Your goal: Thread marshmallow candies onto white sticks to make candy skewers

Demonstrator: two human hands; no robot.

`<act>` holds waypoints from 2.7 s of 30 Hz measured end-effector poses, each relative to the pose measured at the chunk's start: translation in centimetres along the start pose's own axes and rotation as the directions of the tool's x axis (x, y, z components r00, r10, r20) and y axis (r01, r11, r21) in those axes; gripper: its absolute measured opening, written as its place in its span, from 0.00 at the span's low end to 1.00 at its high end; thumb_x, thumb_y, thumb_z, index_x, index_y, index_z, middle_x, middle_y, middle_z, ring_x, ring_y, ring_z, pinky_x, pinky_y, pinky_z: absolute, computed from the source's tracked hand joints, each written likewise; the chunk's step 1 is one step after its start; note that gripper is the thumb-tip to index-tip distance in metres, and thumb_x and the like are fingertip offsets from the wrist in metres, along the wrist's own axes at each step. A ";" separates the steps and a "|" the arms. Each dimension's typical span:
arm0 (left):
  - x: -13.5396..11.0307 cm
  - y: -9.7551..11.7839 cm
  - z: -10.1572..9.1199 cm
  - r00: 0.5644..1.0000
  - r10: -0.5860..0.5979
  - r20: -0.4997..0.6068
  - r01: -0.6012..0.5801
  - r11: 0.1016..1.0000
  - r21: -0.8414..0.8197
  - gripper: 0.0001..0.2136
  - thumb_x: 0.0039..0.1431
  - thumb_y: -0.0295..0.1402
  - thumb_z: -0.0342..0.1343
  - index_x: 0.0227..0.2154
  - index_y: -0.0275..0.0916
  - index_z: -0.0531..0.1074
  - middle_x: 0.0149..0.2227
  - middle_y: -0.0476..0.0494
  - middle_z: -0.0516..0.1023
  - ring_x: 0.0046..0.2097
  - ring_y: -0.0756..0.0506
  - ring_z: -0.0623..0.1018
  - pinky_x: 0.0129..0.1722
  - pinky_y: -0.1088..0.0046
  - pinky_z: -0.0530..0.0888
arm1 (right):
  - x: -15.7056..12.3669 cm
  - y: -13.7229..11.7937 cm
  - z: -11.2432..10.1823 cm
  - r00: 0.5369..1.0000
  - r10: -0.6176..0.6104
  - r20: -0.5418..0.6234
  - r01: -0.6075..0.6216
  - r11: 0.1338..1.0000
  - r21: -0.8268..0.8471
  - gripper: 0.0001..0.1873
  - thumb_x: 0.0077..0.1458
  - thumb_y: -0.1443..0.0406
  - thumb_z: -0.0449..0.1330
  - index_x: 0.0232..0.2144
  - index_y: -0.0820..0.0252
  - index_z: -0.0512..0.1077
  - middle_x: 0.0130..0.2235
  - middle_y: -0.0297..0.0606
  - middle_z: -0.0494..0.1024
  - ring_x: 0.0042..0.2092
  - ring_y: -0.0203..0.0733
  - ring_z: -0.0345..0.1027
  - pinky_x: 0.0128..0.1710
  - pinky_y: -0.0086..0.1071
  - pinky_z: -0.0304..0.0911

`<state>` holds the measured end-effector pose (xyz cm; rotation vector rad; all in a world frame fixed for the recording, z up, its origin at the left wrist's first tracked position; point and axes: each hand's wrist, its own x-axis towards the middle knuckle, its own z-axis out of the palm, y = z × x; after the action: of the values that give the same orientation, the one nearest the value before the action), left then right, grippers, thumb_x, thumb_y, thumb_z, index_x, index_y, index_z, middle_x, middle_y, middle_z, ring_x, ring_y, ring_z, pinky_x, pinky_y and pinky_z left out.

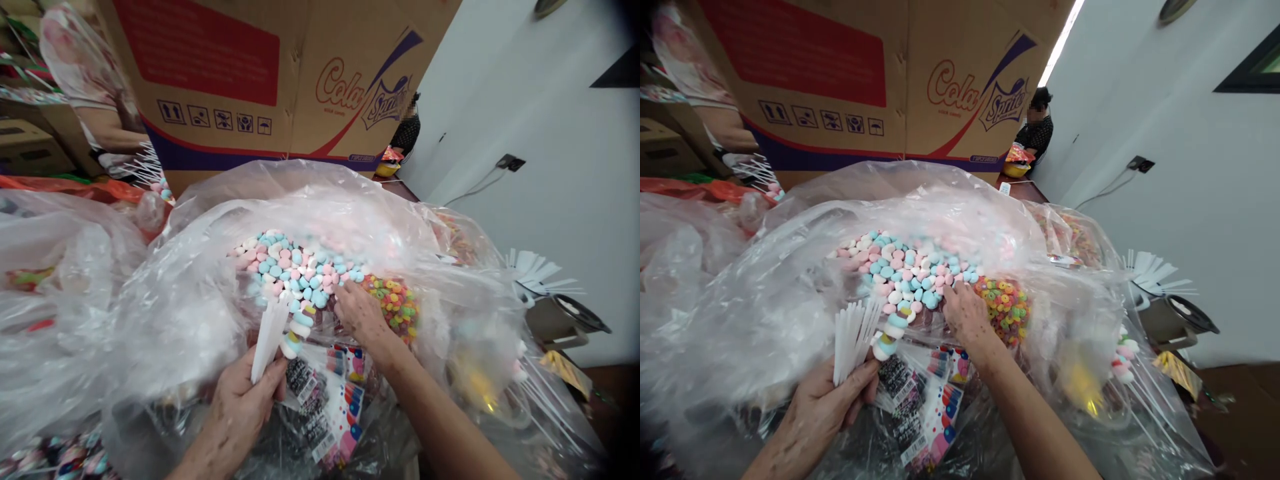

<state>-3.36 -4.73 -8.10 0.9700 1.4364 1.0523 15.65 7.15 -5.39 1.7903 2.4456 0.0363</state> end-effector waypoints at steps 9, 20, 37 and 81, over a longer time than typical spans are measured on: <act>0.0 0.4 0.2 1.000 0.003 -0.028 -0.003 1.000 0.029 0.17 0.53 0.44 0.57 0.15 0.39 0.67 0.11 0.57 0.61 0.14 0.55 0.60 0.14 0.81 0.53 | -1.0 3.4 -0.2 0.987 0.025 -0.160 0.013 0.973 0.232 0.10 0.59 0.70 0.51 0.39 0.60 0.72 0.41 0.42 0.75 0.42 0.43 0.69 0.37 0.31 0.57; -0.1 1.2 0.3 1.000 -0.019 -0.008 0.019 1.000 0.022 0.16 0.52 0.44 0.56 0.18 0.38 0.68 0.13 0.56 0.64 0.14 0.55 0.60 0.15 0.80 0.54 | -0.2 1.7 2.3 0.990 -0.056 -0.131 0.083 0.974 0.209 0.09 0.61 0.72 0.52 0.36 0.61 0.71 0.40 0.44 0.77 0.43 0.44 0.68 0.42 0.32 0.59; 0.4 -0.1 0.1 0.991 0.069 0.119 -0.090 0.981 0.174 0.13 0.58 0.41 0.52 0.22 0.40 0.70 0.17 0.52 0.70 0.17 0.51 0.64 0.16 0.76 0.58 | -0.5 1.5 2.6 0.973 0.162 -0.164 0.021 0.646 0.763 0.04 0.54 0.63 0.55 0.33 0.57 0.65 0.28 0.33 0.74 0.29 0.38 0.66 0.29 0.30 0.60; 0.0 0.2 1.5 0.985 0.153 0.079 -0.171 0.929 0.328 0.13 0.59 0.40 0.49 0.20 0.43 0.66 0.18 0.53 0.66 0.23 0.46 0.67 0.25 0.72 0.62 | -4.0 -1.0 2.3 0.907 -0.007 -0.420 0.387 0.401 0.830 0.17 0.62 0.63 0.55 0.50 0.51 0.77 0.48 0.35 0.82 0.46 0.43 0.78 0.49 0.36 0.72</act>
<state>-1.91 -4.51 -7.99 1.3709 1.5409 0.9080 16.15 2.89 -7.41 1.8053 3.2670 -1.4096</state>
